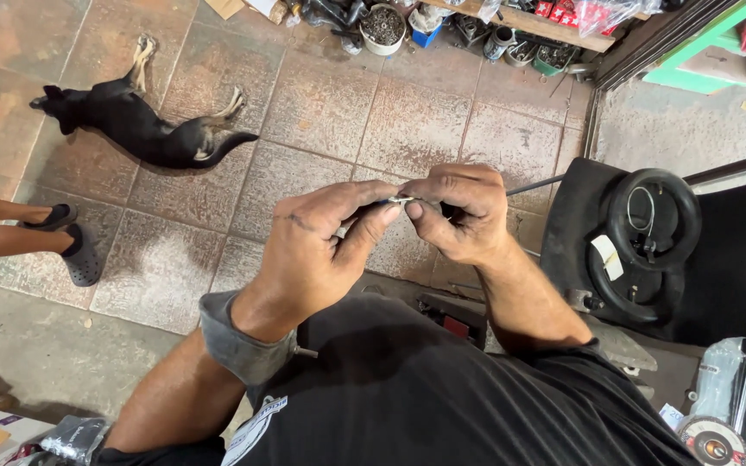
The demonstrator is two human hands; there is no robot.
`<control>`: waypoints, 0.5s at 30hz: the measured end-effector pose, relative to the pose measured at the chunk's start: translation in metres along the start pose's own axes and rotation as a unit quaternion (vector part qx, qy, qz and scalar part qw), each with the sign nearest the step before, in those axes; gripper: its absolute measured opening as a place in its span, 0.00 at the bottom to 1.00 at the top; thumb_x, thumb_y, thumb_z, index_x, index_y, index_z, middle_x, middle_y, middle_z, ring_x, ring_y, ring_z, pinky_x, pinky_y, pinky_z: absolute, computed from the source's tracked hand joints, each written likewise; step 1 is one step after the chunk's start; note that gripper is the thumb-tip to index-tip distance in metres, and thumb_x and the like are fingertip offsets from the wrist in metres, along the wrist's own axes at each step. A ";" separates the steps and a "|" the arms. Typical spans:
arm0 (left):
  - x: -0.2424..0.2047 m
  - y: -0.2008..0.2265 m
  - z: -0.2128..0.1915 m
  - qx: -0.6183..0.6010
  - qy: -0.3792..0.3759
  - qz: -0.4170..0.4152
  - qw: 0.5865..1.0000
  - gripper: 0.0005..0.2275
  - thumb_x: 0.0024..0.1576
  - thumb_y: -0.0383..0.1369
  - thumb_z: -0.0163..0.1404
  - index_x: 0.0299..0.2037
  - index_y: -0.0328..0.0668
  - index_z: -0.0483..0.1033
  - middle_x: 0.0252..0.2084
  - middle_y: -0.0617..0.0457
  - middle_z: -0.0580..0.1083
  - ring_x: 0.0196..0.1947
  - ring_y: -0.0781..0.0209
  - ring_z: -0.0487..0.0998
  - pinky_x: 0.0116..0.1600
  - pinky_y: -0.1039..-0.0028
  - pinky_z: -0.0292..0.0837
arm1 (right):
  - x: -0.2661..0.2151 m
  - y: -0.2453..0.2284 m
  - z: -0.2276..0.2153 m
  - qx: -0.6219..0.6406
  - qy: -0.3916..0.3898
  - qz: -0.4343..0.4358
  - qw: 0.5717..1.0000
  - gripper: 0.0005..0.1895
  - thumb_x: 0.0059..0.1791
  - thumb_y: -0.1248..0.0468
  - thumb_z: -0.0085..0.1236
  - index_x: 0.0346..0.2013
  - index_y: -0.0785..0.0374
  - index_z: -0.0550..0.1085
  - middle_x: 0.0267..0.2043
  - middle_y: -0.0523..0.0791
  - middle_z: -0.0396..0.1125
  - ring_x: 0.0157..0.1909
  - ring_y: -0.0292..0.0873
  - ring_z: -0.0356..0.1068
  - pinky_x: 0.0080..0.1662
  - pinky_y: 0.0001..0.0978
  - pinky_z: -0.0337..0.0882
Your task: The person uses pliers and a wrench to work on a metal part clamped in a vise. They then handle a small metal component, possibly a bolt or pin, and interact with another person who hands them a small box. The person opens the box and continues to manipulate the small metal piece.
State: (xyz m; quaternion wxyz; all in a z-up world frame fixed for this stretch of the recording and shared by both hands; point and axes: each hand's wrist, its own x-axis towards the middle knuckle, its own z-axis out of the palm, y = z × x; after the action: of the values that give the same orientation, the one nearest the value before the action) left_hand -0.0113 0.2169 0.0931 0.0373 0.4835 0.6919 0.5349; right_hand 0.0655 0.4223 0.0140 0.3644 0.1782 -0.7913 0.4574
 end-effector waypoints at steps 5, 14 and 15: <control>-0.003 0.001 -0.003 0.004 -0.007 0.021 1.000 0.09 0.64 0.28 0.55 0.51 0.33 0.79 0.49 0.45 0.82 0.49 0.53 0.86 0.57 0.69 0.82 | 0.000 -0.003 0.001 -0.003 -0.008 -0.012 1.000 0.10 0.56 0.63 0.58 0.40 0.68 0.79 0.26 0.45 0.72 0.19 0.34 0.60 0.22 0.26 0.58; -0.017 -0.005 -0.023 0.027 0.004 0.027 0.999 0.09 0.64 0.29 0.55 0.50 0.34 0.79 0.47 0.47 0.83 0.48 0.54 0.86 0.56 0.69 0.81 | 0.011 -0.015 0.020 0.002 -0.032 -0.023 0.999 0.10 0.56 0.63 0.57 0.40 0.69 0.79 0.23 0.43 0.68 0.20 0.35 0.57 0.23 0.29 0.54; -0.019 -0.006 -0.027 0.025 0.003 0.029 0.999 0.09 0.64 0.29 0.55 0.50 0.34 0.79 0.47 0.47 0.83 0.48 0.54 0.86 0.56 0.69 0.81 | 0.014 -0.019 0.023 -0.001 -0.030 -0.023 0.999 0.10 0.56 0.63 0.57 0.40 0.69 0.79 0.23 0.43 0.68 0.20 0.35 0.57 0.23 0.29 0.54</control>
State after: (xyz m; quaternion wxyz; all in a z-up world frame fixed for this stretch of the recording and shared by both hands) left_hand -0.0205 0.1847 0.0907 0.0075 0.5030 0.6908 0.5193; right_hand 0.0584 0.3935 0.0286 0.3508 0.2098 -0.7983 0.4424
